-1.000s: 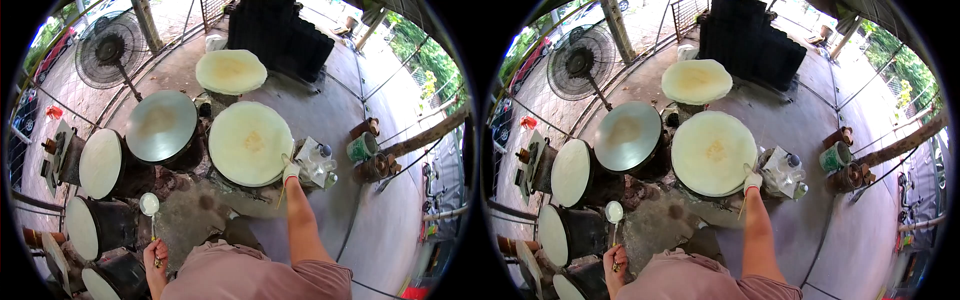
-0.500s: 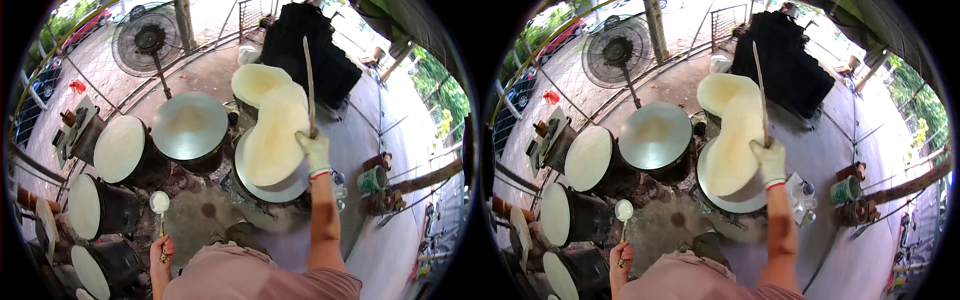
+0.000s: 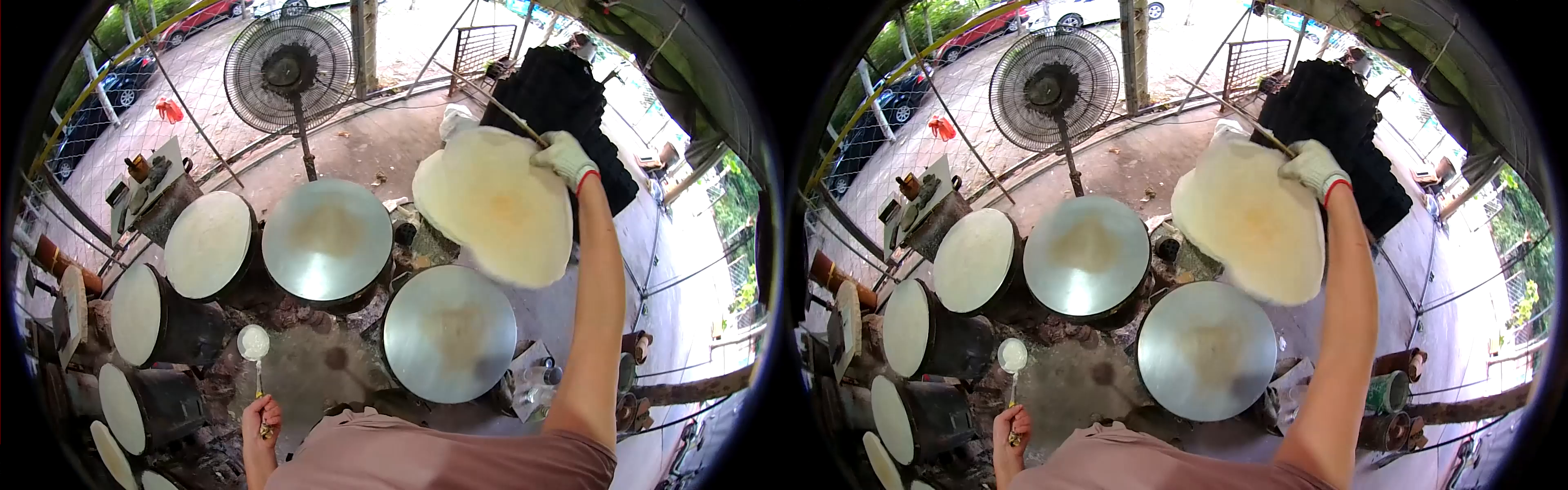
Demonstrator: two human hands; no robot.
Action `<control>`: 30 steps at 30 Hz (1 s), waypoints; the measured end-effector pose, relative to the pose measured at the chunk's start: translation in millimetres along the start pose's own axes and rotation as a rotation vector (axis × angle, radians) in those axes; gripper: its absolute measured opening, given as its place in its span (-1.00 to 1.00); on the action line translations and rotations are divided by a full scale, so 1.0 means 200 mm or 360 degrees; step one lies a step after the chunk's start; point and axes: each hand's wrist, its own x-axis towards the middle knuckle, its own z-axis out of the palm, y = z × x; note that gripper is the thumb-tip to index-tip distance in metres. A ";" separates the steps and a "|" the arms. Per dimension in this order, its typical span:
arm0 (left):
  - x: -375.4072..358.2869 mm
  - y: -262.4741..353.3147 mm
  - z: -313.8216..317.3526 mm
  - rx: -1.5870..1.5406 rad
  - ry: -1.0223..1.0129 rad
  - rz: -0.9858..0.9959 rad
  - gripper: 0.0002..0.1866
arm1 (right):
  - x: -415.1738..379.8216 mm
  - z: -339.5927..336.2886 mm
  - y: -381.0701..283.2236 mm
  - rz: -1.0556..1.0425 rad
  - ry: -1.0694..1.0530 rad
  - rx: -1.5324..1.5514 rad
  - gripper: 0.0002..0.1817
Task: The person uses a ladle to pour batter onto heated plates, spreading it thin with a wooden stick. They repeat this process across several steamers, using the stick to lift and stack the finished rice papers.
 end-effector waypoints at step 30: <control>-0.54 -0.32 -0.26 -0.0284 0.0115 0.0933 -0.85 | -0.58 2.03 -0.38 -0.0960 -0.0533 0.0145 -0.49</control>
